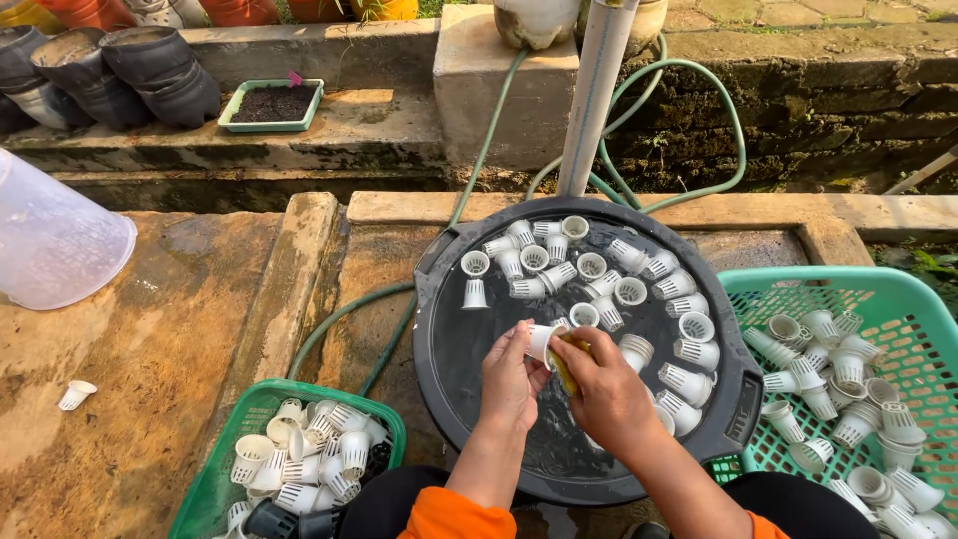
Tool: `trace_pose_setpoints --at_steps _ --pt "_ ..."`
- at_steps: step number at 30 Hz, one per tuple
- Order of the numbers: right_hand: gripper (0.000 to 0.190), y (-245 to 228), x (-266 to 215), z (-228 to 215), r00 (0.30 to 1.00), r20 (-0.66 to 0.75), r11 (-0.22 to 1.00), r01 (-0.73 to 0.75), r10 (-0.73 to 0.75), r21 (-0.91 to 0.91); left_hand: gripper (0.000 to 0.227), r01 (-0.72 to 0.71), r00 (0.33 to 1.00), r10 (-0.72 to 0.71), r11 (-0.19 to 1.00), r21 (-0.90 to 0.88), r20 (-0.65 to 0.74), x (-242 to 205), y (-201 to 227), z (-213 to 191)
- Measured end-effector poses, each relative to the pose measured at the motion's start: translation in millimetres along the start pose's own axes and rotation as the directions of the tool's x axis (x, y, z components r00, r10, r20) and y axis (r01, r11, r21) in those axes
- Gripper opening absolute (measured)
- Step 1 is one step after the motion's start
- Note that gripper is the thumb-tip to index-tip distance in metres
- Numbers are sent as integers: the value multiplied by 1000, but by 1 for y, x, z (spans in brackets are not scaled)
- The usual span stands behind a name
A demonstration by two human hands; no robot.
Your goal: Cleaning white plastic hydroponic net pots in a basin of water using a sponge.
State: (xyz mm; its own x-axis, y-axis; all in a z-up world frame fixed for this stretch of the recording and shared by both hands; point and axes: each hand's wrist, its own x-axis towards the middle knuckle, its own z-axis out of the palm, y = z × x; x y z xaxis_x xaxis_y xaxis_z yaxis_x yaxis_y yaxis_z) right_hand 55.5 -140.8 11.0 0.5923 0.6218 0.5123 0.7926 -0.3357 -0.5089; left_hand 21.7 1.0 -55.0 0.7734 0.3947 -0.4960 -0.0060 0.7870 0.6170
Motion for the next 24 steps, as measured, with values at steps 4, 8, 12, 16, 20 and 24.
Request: trace_pose_setpoints --at_steps 4,8,12,16,20,24 --pt "46 34 -10 18 946 198 955 -281 258 96 37 -59 998 58 998 -23 -32 36 -8 -21" --pt "39 65 -17 30 816 463 830 -496 346 254 40 -306 927 320 947 99 -195 52 -24 -36" --pt "35 143 -52 88 840 299 890 -448 453 -89 52 -169 869 494 284 944 7 28 -35 -31" --pt "26 195 -113 145 699 573 889 -208 428 -409 45 -164 958 224 -87 983 180 51 -90 -81" --pt "32 200 -109 155 565 698 897 -243 440 -369 40 -71 995 44 -258 963 85 73 -115 -92" --pt "33 115 -33 86 733 320 800 -561 600 -214 38 74 981 178 27 997 -77 41 -73 -44"
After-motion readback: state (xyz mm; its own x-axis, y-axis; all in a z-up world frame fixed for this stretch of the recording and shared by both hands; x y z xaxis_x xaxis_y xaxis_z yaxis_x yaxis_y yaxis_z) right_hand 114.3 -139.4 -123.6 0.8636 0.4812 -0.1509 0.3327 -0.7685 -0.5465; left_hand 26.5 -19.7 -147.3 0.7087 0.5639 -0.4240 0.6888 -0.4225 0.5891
